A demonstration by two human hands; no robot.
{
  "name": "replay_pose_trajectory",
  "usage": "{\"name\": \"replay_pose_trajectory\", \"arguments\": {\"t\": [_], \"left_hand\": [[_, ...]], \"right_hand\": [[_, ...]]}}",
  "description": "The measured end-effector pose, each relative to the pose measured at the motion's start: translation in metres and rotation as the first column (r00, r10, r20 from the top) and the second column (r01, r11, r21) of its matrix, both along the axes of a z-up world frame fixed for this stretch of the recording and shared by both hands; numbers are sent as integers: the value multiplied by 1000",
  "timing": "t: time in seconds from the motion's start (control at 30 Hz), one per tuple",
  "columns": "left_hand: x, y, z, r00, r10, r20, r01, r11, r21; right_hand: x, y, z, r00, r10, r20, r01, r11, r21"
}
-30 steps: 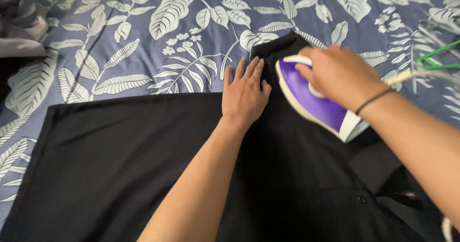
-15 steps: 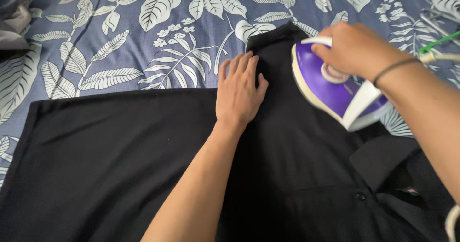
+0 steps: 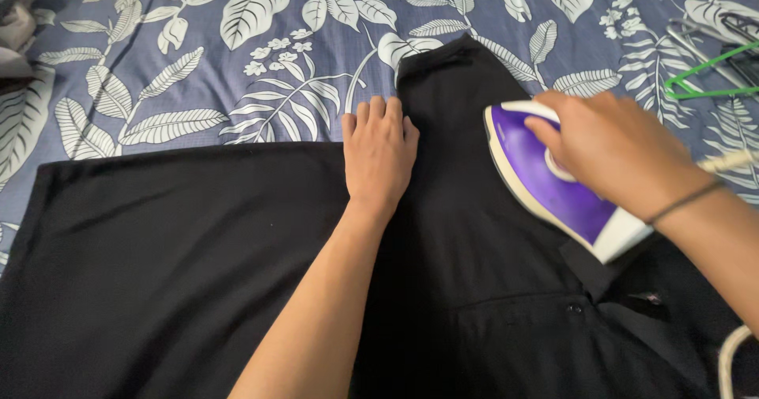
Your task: The person irons a black polo shirt laid on a bed with a floral-patterned sheet. They smooth the fabric with one hand while moving a purple and white iron over the collar, sleeves, and body. The shirt is flipped and repositioned to iron different sections.
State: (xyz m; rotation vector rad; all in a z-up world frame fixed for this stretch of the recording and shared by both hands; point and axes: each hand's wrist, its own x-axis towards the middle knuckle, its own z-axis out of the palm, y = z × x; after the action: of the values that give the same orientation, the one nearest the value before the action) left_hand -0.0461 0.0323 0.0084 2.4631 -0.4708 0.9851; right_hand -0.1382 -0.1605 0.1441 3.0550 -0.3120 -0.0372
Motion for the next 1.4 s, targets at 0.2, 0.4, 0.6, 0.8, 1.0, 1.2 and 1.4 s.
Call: {"name": "replay_pose_trajectory", "arguments": {"t": [0.2,0.4,0.6,0.8,1.0,1.2,1.4], "left_hand": [[-1,0,1,1000,-1,15,1,1000,13],[-22,0,20,996,-86,-22,86,995,41],[-72,6,17,972,-227,-66,229,973,27],[-87,30,15,965,-210,-156,219,975,45],[-91,42,15,938,-241,-248,257,966,31],[-92,41,16,930,-211,-300,233,971,42],[-94,42,15,937,-210,-278,234,971,54]], "right_hand": [[33,-24,-14,966,196,171,-207,977,48],[24,-22,6,976,201,82,-212,966,150],[-4,-41,22,960,191,-205,-218,968,-122],[-19,-45,18,957,245,-154,-258,963,-73],[-24,-12,16,838,511,-192,-532,844,-71],[-35,-12,8,629,770,-107,-778,625,-72],[-35,-26,9,740,660,-132,-672,734,-100]]}}
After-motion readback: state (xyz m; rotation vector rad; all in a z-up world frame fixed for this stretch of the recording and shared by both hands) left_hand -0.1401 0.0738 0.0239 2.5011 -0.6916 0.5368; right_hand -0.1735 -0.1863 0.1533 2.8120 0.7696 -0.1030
